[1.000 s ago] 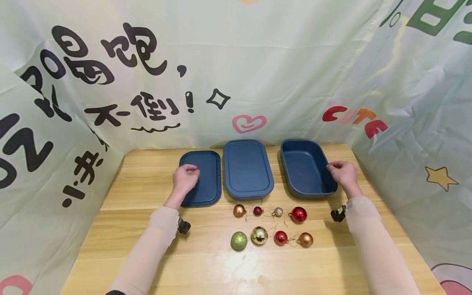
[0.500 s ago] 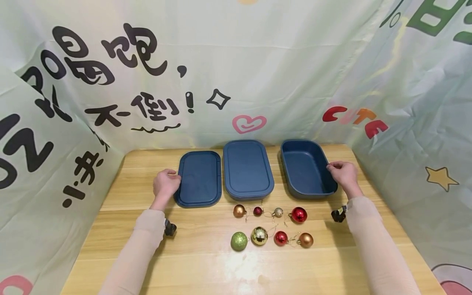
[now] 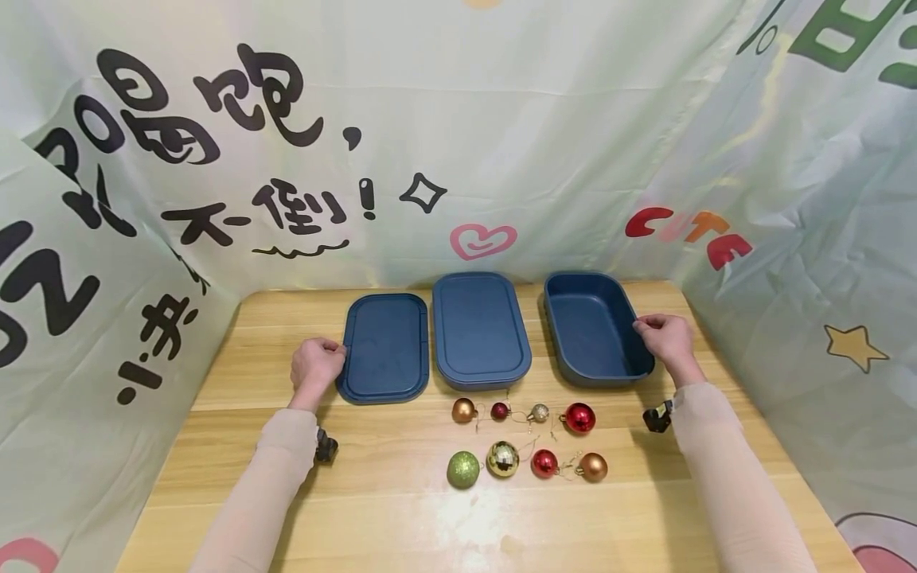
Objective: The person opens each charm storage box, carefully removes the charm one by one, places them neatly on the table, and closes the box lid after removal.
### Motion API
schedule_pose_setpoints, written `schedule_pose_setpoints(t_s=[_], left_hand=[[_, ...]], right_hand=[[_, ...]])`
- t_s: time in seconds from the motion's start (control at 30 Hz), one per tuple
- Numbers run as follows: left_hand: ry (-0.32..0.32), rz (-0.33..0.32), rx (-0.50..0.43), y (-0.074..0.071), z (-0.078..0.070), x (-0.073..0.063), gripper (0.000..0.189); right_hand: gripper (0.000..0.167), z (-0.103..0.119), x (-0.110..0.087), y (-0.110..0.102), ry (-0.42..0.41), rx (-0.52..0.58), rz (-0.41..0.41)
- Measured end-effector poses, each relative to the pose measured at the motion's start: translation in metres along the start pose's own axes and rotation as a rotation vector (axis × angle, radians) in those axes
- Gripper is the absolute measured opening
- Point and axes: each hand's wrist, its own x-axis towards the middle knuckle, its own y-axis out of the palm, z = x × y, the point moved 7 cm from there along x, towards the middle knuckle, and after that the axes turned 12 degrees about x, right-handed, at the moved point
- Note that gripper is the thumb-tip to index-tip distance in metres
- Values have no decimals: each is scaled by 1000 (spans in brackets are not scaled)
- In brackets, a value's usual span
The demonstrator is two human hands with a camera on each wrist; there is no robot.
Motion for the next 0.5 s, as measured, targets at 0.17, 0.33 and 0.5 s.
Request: schedule_pose_setpoints(t_s=[0.17,0.33,0.5], left_hand=[[27,-5,9,1,-2,0,24],[49,-4,18,1,-5,0,22],[65,-14,23,-6,-9,1,23]], right_hand=[[38,0,0,0,0,6,-3],[39,-1,-1,0,5,14,6],[40,0,-2,0,-1,16,17]])
